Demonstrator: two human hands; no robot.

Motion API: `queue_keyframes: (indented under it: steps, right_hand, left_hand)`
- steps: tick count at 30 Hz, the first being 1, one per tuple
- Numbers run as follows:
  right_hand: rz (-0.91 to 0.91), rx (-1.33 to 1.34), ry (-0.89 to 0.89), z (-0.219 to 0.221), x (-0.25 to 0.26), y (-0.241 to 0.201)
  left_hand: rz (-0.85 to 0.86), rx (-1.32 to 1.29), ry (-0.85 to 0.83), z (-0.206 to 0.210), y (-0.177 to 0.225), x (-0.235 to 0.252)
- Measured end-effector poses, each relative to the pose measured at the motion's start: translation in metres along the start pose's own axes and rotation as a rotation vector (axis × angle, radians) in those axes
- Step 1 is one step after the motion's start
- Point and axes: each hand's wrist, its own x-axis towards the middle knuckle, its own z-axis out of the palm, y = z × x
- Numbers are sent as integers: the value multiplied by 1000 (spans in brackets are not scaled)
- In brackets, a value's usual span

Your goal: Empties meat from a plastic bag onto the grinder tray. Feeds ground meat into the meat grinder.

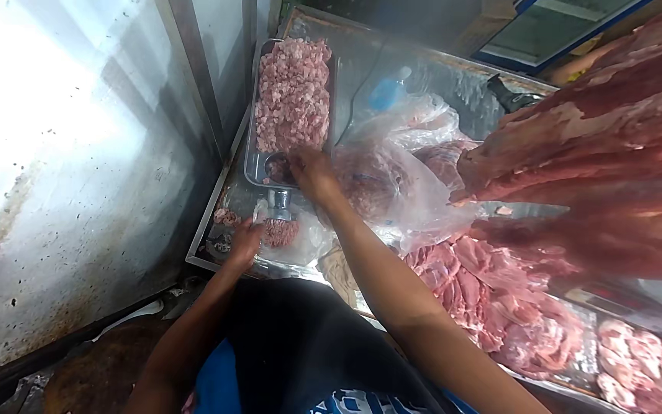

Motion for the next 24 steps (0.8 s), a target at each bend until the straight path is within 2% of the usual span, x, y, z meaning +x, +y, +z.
queue_keyframes:
  steps: [24]
  right_hand:
    - [-15, -17, 5, 0, -2, 4]
  left_hand:
    - [-1, -37, 9, 0, -1, -1]
